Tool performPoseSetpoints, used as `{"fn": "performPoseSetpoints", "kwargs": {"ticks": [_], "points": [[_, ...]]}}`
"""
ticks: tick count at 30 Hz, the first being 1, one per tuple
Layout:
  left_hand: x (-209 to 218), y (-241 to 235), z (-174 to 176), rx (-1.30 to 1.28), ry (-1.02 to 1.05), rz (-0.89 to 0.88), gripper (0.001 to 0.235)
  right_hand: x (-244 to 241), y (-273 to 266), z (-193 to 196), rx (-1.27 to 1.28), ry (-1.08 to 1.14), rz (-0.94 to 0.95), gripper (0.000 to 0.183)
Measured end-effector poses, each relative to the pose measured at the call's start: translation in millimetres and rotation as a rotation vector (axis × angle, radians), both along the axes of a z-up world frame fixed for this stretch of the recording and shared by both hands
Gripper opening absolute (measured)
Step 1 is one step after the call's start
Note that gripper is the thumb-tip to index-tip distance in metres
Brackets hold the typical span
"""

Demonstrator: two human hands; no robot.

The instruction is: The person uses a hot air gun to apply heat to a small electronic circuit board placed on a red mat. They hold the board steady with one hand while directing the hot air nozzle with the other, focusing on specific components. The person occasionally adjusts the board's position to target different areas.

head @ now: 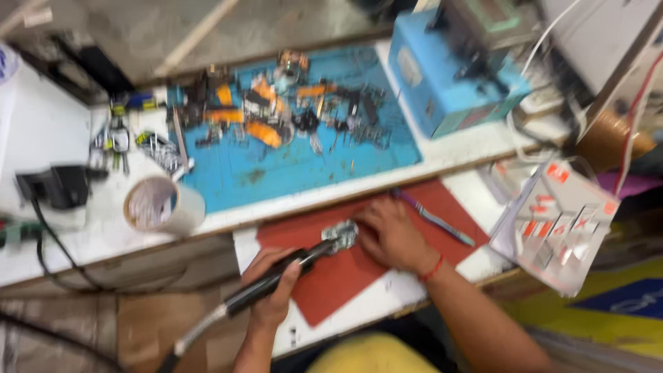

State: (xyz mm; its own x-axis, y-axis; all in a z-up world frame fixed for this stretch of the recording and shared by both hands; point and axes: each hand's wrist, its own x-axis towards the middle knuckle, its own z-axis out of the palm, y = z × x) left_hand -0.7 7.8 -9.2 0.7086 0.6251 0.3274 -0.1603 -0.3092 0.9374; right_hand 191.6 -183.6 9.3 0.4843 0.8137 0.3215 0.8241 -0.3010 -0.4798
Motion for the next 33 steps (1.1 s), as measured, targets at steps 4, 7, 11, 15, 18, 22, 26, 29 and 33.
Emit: {"fn": "performPoseSetpoints", "kwargs": {"ticks": [4, 7, 11, 15, 18, 22, 26, 29, 33], "points": [[-5.8, -5.8, -1.1, 0.062, -0.009, 0.009, 0.024, 4.9, -0.6, -4.8, -0.017, 0.042, 0.021, 0.033], [9.7, 1.5, 11.7, 0.192, -0.016, -0.057, 0.026, 8.9, 2.5, 2.3, -0.008, 0.015, 0.025, 0.033], [0.8, -10.5, 5.7, 0.097, 0.01, -0.007, 0.025, 2.3, -3.9, -3.9, -0.039, 0.021, 0.028, 0.032], [2.4, -3.0, 11.0, 0.177, -0.023, -0.056, 0.029, 4.1, 1.4, 3.6, -0.034, 0.032, 0.041, 0.034], [1.3, -6.2, 9.4, 0.175, -0.026, -0.006, 0.029, 4.6, 2.1, 5.4, -0.053, 0.013, 0.038, 0.035], [3.6, -5.1, 6.4, 0.15, -0.031, -0.007, 0.035, 1.6, 2.3, 5.4, -0.06, 0.055, -0.002, 0.033], [5.4, -10.2, 5.6, 0.083, -0.001, 0.16, 0.039, 0.5, 3.9, 6.5, -0.057, 0.05, -0.003, 0.034], [3.2, -3.4, 7.8, 0.204, 0.001, -0.126, 0.039, 0.7, 3.5, 6.2, -0.068, 0.023, 0.013, 0.034], [4.9, -7.0, 10.5, 0.218, 0.073, -0.062, 0.043, -2.5, 7.4, 17.2, -0.073, 0.02, 0.043, 0.034]]}}
